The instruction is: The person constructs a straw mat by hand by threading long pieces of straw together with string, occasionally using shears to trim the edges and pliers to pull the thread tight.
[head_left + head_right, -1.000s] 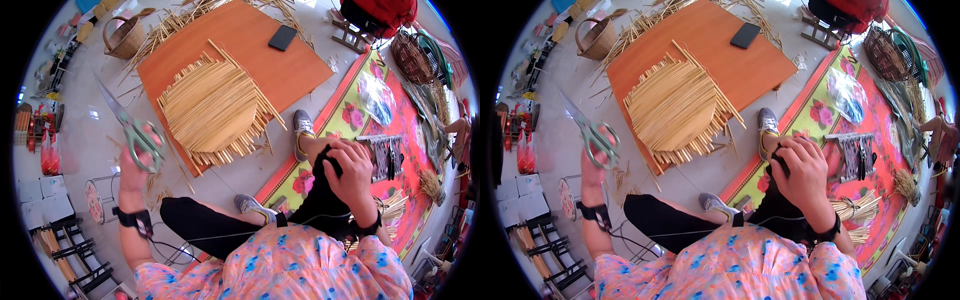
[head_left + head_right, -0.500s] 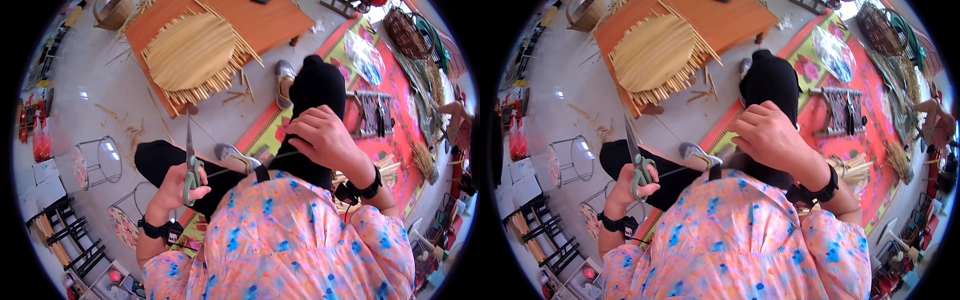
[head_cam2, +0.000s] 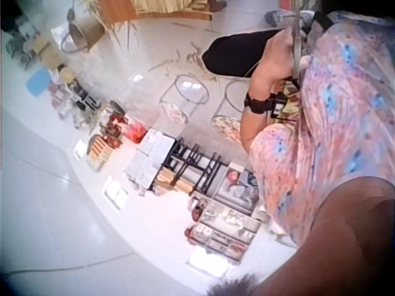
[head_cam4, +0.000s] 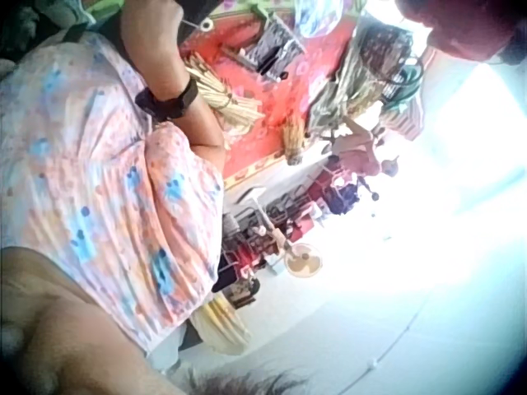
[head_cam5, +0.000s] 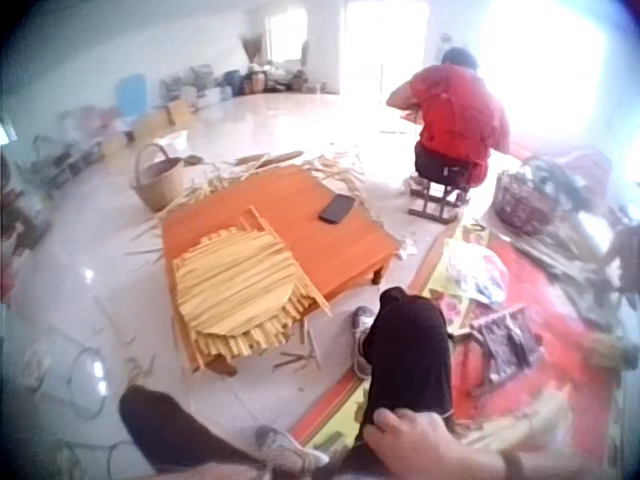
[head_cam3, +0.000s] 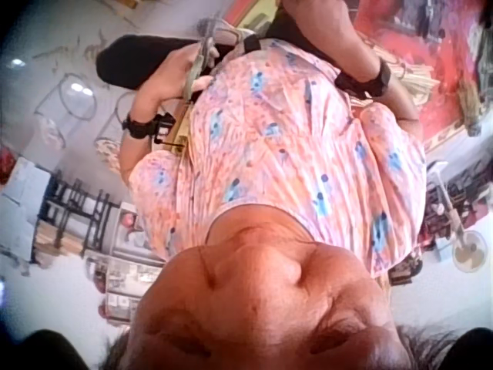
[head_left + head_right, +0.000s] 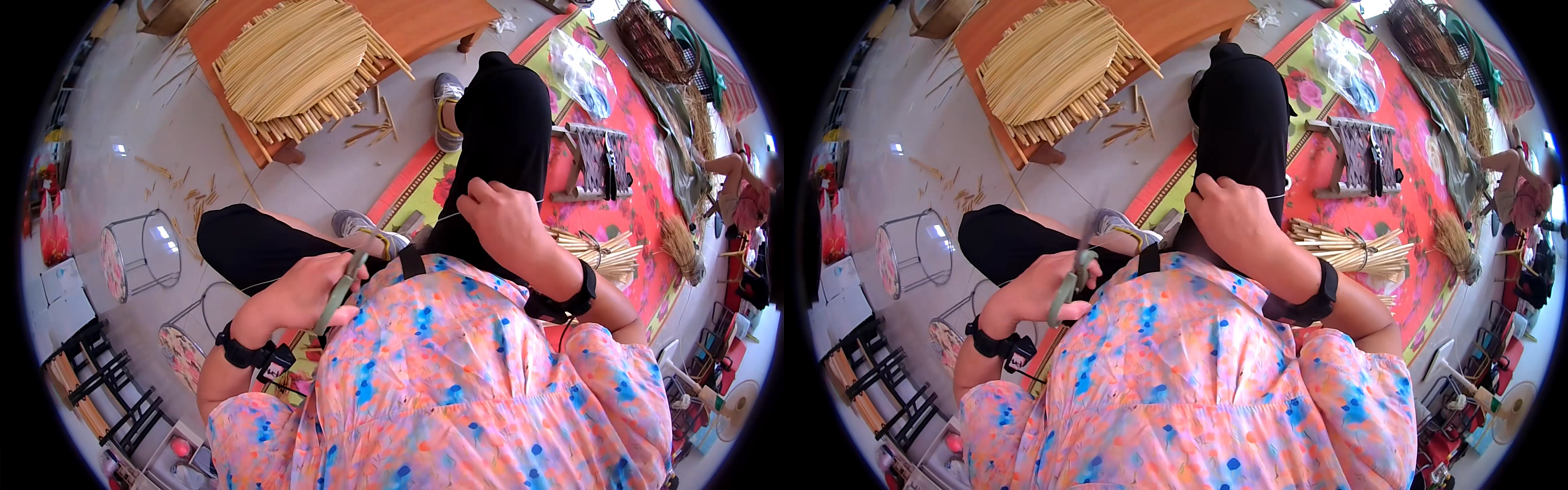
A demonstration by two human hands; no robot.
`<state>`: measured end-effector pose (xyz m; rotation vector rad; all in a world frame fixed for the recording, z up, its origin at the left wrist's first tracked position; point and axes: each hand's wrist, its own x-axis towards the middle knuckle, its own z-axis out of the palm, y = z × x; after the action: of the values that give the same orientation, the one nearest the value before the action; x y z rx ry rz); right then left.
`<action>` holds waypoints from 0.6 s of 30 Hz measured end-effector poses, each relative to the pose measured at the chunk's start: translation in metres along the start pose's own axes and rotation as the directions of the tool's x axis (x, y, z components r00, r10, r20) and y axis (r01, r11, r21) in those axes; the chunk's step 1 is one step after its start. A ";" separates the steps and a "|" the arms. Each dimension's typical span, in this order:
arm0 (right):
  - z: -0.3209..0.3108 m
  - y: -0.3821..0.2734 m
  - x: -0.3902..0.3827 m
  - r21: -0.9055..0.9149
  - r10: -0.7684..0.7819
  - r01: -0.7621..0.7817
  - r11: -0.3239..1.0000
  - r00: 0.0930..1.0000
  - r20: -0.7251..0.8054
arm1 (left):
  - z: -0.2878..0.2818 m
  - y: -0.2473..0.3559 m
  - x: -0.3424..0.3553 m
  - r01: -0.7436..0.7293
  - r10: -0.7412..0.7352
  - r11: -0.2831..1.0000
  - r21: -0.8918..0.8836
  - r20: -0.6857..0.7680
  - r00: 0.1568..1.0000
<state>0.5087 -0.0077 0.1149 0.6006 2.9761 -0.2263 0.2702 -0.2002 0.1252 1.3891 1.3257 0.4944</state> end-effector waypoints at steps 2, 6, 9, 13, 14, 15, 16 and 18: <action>-0.006 0.003 0.008 0.117 0.003 -0.003 0.993 1.000 -0.002 | 0.006 -0.008 0.005 -0.030 0.028 0.995 0.092 0.032 0.999; -0.029 0.018 0.027 0.430 0.003 0.028 0.903 0.998 -0.070 | 0.012 -0.013 0.018 -0.055 0.040 0.965 0.258 0.063 0.997; -0.046 0.025 0.043 0.557 0.070 -0.076 0.827 0.997 0.033 | 0.019 -0.014 0.029 0.000 0.004 0.927 0.375 -0.008 1.000; -0.061 0.029 0.052 0.640 0.069 -0.097 0.762 0.995 0.069 | 0.020 -0.004 0.048 0.091 -0.067 0.871 0.482 -0.066 0.996; -0.063 0.029 0.053 0.652 0.065 -0.099 0.752 0.995 0.076 | 0.020 -0.004 0.053 0.102 -0.069 0.861 0.498 -0.083 0.994; -0.064 0.029 0.055 0.667 0.059 -0.086 0.740 0.996 0.063 | 0.022 -0.007 0.059 0.086 -0.030 0.860 0.504 -0.119 0.992; -0.064 0.029 0.056 0.674 0.047 -0.075 0.735 0.997 0.059 | 0.022 -0.006 0.065 0.090 -0.019 0.846 0.525 -0.139 0.990; -0.066 0.028 0.057 0.686 0.026 -0.051 0.726 0.999 0.047 | 0.021 -0.003 0.075 0.099 0.006 0.817 0.568 -0.180 0.984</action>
<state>0.4629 0.0507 0.1691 0.6950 2.7636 -1.3667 0.3085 -0.1430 0.0886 1.8311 1.7419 0.1777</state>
